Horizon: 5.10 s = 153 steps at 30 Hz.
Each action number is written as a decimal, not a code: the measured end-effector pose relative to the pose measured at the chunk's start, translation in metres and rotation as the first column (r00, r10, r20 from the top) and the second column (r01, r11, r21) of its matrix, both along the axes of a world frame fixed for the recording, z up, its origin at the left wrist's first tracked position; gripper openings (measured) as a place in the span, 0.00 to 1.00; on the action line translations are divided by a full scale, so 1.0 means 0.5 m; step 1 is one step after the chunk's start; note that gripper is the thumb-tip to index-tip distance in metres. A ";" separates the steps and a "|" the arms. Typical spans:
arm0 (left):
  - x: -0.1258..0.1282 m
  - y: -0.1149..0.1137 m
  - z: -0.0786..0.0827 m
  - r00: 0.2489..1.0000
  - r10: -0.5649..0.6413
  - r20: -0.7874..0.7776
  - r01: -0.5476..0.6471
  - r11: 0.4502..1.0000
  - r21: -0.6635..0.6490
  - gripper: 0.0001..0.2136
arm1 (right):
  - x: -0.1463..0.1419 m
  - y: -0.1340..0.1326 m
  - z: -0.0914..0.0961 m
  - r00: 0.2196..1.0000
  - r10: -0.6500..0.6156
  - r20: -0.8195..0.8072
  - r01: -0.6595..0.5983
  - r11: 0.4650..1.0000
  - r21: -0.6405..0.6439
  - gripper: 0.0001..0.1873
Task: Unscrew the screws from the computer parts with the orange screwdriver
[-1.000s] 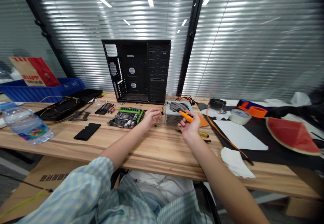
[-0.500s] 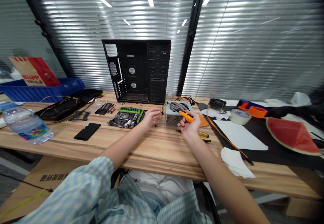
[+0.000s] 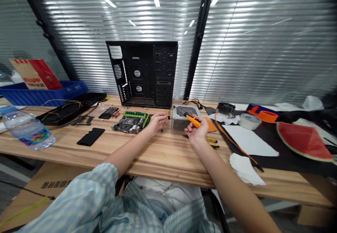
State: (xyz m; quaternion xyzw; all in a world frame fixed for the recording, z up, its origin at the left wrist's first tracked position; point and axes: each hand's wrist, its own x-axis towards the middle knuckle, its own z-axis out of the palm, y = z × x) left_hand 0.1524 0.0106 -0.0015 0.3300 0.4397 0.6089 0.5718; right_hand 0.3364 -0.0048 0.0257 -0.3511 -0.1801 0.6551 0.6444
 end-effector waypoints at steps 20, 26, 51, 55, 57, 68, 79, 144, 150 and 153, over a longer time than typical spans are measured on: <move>0.000 -0.002 0.004 1.000 -0.009 -0.005 0.009 1.000 -0.006 0.13 | -0.002 0.001 -0.006 1.000 -0.003 0.020 0.002 0.999 0.035 0.13; -0.001 -0.002 0.003 1.000 -0.010 -0.002 0.010 1.000 -0.004 0.14 | -0.002 0.003 -0.010 1.000 0.000 0.022 -0.002 0.998 0.060 0.13; 0.001 -0.002 0.005 1.000 -0.005 0.011 0.005 1.000 -0.006 0.14 | -0.004 0.004 -0.013 0.999 0.008 0.032 -0.011 0.996 0.085 0.14; 0.001 -0.002 0.005 1.000 -0.003 0.011 0.003 1.000 -0.007 0.14 | -0.004 0.004 -0.011 0.999 0.009 0.033 -0.012 0.996 0.084 0.14; 0.002 -0.002 0.005 1.000 -0.001 0.010 0.002 1.000 -0.008 0.14 | -0.005 0.003 -0.010 0.999 0.011 0.032 -0.013 0.996 0.085 0.14; -0.001 0.000 0.002 1.000 -0.009 0.006 0.009 1.000 -0.001 0.14 | -0.006 0.001 -0.013 0.999 0.014 0.032 -0.017 0.995 0.098 0.14; 0.001 -0.001 0.003 1.000 -0.007 0.004 0.007 1.000 -0.003 0.13 | -0.006 0.002 -0.015 0.999 0.022 0.036 -0.026 0.993 0.118 0.14; -0.001 -0.002 0.003 1.000 -0.009 0.001 0.009 1.000 -0.003 0.13 | -0.002 0.001 -0.009 0.993 -0.013 0.119 -0.017 0.968 0.252 0.19; 0.000 -0.003 0.004 1.000 -0.007 0.006 0.007 1.000 -0.003 0.14 | 0.003 0.008 -0.008 0.998 0.004 0.067 -0.011 0.995 0.100 0.15; 0.000 -0.003 0.004 1.000 -0.004 0.009 0.004 1.000 -0.003 0.14 | 0.003 0.005 -0.005 0.998 0.014 0.069 -0.021 0.995 0.094 0.15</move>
